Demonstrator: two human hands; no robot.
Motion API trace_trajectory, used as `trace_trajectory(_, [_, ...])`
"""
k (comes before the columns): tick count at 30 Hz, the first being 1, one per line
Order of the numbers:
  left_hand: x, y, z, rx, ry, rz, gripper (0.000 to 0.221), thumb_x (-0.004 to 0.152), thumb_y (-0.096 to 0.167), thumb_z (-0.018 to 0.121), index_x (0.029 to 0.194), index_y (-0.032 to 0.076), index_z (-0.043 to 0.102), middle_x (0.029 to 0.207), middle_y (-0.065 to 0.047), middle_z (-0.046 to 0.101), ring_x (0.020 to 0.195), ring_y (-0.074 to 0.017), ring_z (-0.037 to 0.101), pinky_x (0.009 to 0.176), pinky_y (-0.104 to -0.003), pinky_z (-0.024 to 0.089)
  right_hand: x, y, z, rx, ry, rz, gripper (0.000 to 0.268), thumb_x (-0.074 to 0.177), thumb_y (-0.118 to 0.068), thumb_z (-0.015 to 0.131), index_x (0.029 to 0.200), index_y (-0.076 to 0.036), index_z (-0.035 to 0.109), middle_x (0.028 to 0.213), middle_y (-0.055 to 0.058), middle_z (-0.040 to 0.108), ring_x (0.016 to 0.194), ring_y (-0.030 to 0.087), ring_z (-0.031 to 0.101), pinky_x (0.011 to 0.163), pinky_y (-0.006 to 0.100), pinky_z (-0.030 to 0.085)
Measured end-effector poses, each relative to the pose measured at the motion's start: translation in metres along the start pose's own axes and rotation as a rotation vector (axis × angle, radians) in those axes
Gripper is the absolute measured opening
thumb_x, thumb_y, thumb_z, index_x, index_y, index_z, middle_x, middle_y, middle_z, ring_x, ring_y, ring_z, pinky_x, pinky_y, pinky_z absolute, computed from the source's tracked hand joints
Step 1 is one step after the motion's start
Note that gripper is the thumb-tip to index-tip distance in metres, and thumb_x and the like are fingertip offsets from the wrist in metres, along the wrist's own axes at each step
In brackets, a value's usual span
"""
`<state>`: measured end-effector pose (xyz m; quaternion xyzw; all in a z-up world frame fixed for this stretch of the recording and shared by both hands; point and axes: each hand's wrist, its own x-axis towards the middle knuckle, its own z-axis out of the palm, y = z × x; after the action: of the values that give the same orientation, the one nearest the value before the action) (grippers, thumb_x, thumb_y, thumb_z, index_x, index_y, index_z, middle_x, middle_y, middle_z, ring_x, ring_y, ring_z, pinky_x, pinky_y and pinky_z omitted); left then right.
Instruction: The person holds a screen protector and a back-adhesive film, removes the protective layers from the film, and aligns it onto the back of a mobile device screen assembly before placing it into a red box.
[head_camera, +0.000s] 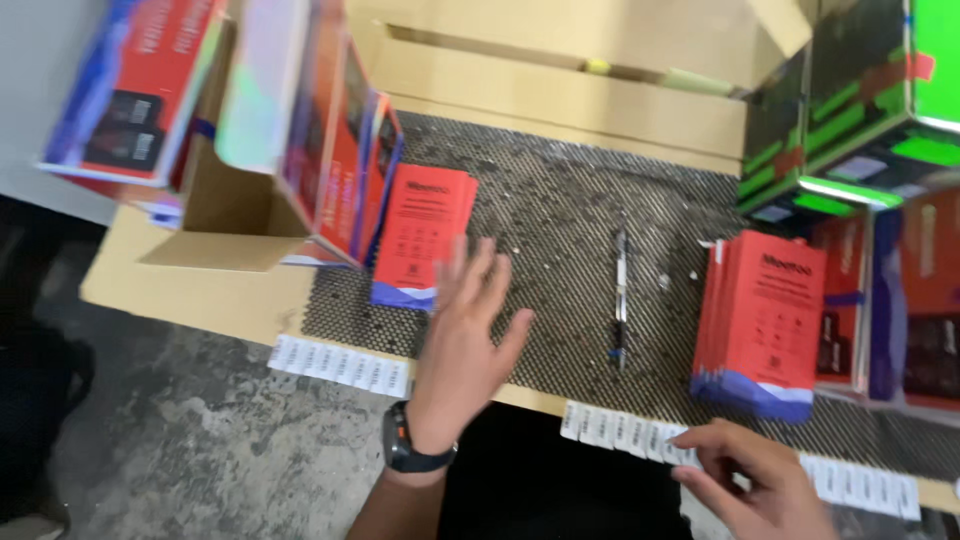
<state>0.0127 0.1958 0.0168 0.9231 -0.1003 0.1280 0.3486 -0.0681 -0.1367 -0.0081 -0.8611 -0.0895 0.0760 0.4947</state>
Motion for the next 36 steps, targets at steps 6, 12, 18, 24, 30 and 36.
trace_trajectory(6, [-0.014,-0.047,-0.001,0.51,-0.139,-0.091,0.074,0.089,0.044,0.071,0.148,0.008,0.048,0.161,-0.021,0.033,0.151,-0.0528,0.017,0.11,-0.084,0.015,0.039,-0.006,0.037,-0.041,-0.26,-0.222,0.016,0.083,-0.022,0.081,0.1,-0.02,0.082,0.064,-0.007,0.058,0.053,0.005,0.053,0.047,0.022,0.045])
trace_trajectory(12, [-0.023,-0.046,0.004,0.346,0.063,-0.197,0.067,0.086,0.025,0.075,0.147,0.015,0.051,0.119,-0.007,0.055,0.132,-0.034,0.044,0.115,-0.075,0.022,0.054,-0.02,0.074,0.078,-0.465,-0.4,0.019,0.089,-0.028,0.078,0.107,-0.02,0.077,0.07,-0.006,0.061,0.051,0.006,0.052,0.048,0.023,0.044])
trace_trajectory(18, [-0.028,-0.047,0.007,0.297,0.197,-0.158,0.053,0.074,0.024,0.085,0.122,0.014,0.062,0.126,-0.012,0.047,0.129,-0.0361,0.043,0.116,-0.068,0.024,0.057,-0.045,0.088,0.19,-0.714,-0.467,0.023,0.097,-0.037,0.074,0.102,-0.014,0.076,0.078,0.0,0.069,0.059,0.011,0.062,0.05,0.026,0.05])
trace_trajectory(24, [-0.033,-0.05,0.012,0.252,0.141,-0.195,0.047,0.081,0.031,0.084,0.115,0.013,0.058,0.16,-0.038,0.023,0.151,-0.0589,0.011,0.118,-0.076,0.009,0.051,-0.039,0.091,0.327,-0.855,-0.55,0.048,0.11,-0.042,0.048,0.095,-0.005,0.074,0.085,0.007,0.069,0.071,0.019,0.066,0.063,0.031,0.049])
trace_trajectory(30, [-0.029,-0.044,0.015,0.45,0.115,-0.184,0.048,0.082,0.041,0.079,0.114,0.013,0.057,0.153,-0.039,0.037,0.146,-0.0612,0.024,0.115,-0.08,0.014,0.021,0.006,0.088,0.491,-0.572,-0.498,0.046,0.106,-0.036,0.054,0.078,-0.006,0.073,0.068,0.008,0.064,0.055,0.018,0.059,0.052,0.032,0.044])
trace_trajectory(36, [-0.028,-0.044,0.017,0.514,0.148,-0.134,0.039,0.087,0.038,0.074,0.113,0.015,0.058,0.151,-0.034,0.043,0.144,-0.0557,0.034,0.115,-0.078,0.019,0.03,-0.004,0.068,0.619,-0.73,-0.546,0.032,0.107,-0.032,0.061,0.1,-0.003,0.072,0.085,0.017,0.064,0.071,0.027,0.063,0.067,0.039,0.051])
